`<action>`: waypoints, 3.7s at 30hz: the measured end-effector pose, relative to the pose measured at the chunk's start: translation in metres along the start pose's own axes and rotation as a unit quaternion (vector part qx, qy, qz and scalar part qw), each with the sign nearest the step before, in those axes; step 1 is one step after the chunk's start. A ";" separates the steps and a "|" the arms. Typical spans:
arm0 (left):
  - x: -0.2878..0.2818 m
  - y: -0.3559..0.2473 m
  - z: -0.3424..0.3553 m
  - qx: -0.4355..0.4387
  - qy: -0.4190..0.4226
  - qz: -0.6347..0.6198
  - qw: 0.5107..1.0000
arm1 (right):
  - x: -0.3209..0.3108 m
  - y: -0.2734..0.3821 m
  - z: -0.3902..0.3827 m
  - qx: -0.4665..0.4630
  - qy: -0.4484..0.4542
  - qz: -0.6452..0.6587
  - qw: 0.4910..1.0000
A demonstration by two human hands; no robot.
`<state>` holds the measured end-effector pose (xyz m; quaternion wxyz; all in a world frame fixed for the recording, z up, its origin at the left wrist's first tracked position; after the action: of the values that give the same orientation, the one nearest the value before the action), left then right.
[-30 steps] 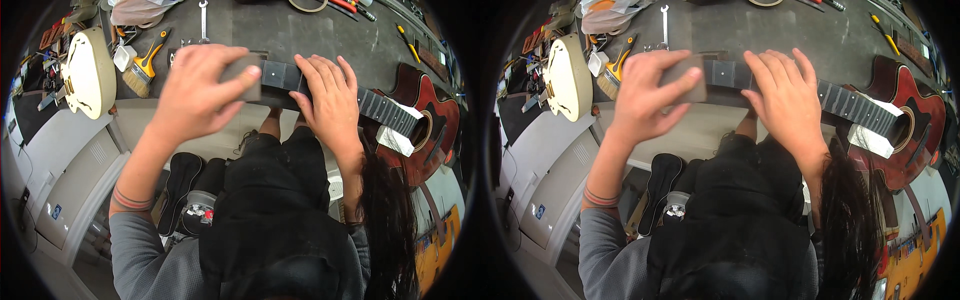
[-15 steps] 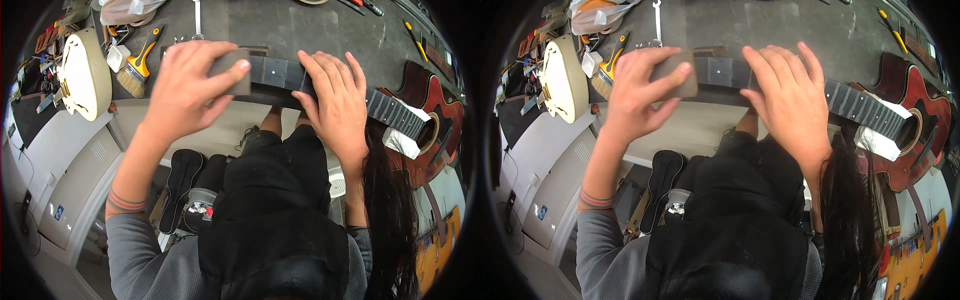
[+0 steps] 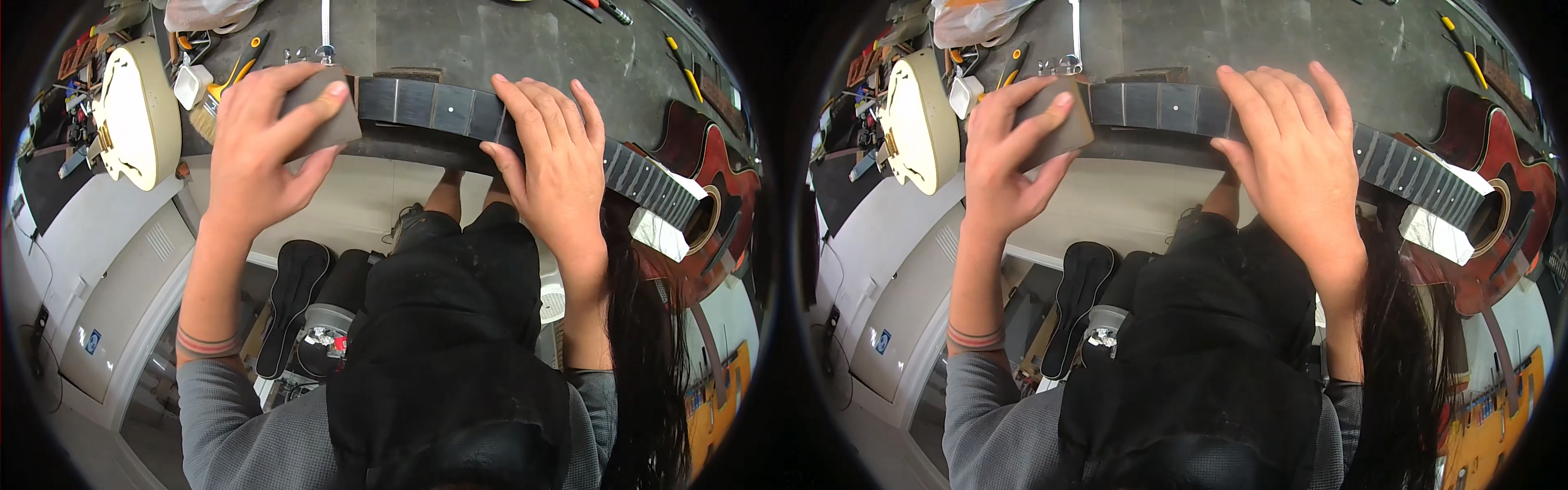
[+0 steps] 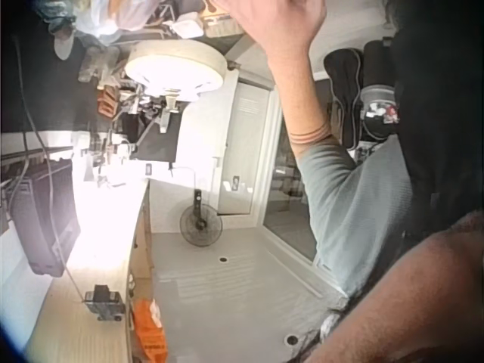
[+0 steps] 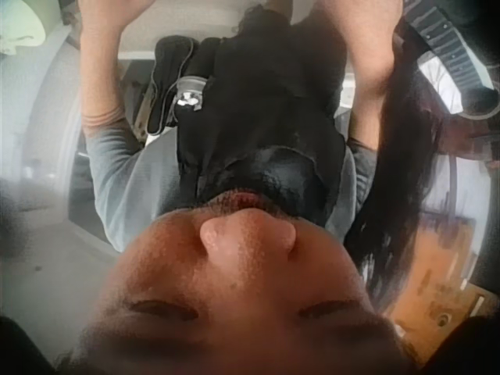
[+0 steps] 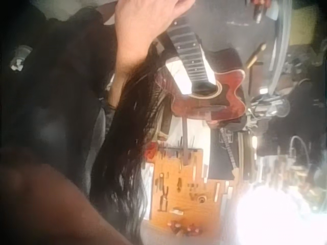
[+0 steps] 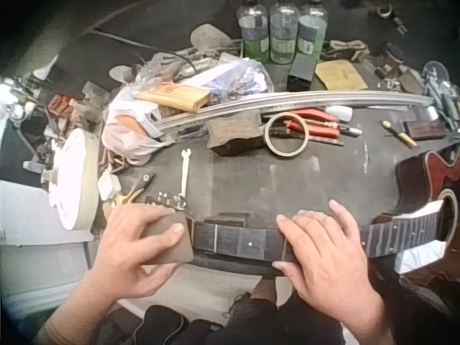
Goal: The person works on the fretboard of a red acoustic guitar, using a small metal file to smooth the frets and a sanding block to clean the fretboard surface. The person also uses a brush to sweep away debris from the instrument.
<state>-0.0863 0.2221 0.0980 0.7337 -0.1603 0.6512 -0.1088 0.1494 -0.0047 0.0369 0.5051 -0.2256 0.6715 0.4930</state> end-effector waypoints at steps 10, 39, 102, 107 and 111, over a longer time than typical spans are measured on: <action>0.056 -0.073 -0.012 -0.165 -0.215 -0.057 0.961 | -0.004 0.000 0.003 -0.003 0.021 0.031 0.999; 0.102 -0.116 0.060 -0.330 -0.289 0.059 0.897 | -0.017 -0.018 0.007 -0.066 0.148 0.088 0.983; 0.166 -0.134 -0.110 -0.367 -0.382 -0.318 0.786 | -0.015 0.069 0.032 -0.227 0.144 -0.164 0.949; 0.171 -0.120 -0.118 -0.372 -0.385 -0.326 0.779 | -0.011 0.070 0.040 -0.220 0.159 -0.159 0.949; 0.173 -0.112 -0.123 -0.367 -0.373 -0.338 0.783 | -0.016 0.073 0.055 -0.187 0.143 -0.189 0.953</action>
<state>-0.1807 0.0437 -0.0314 0.7213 -0.6552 0.2221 -0.0344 0.1224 0.0709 0.0828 0.4371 -0.5068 0.5774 0.4676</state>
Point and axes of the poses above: each hand's wrist, its own z-axis towards the middle knuckle, its own x-axis out of the palm, y = z × x, the point moved 2 cm from there along z, towards the middle knuckle, and after that the axes turned 13 degrees about x, right-handed, at the moved point
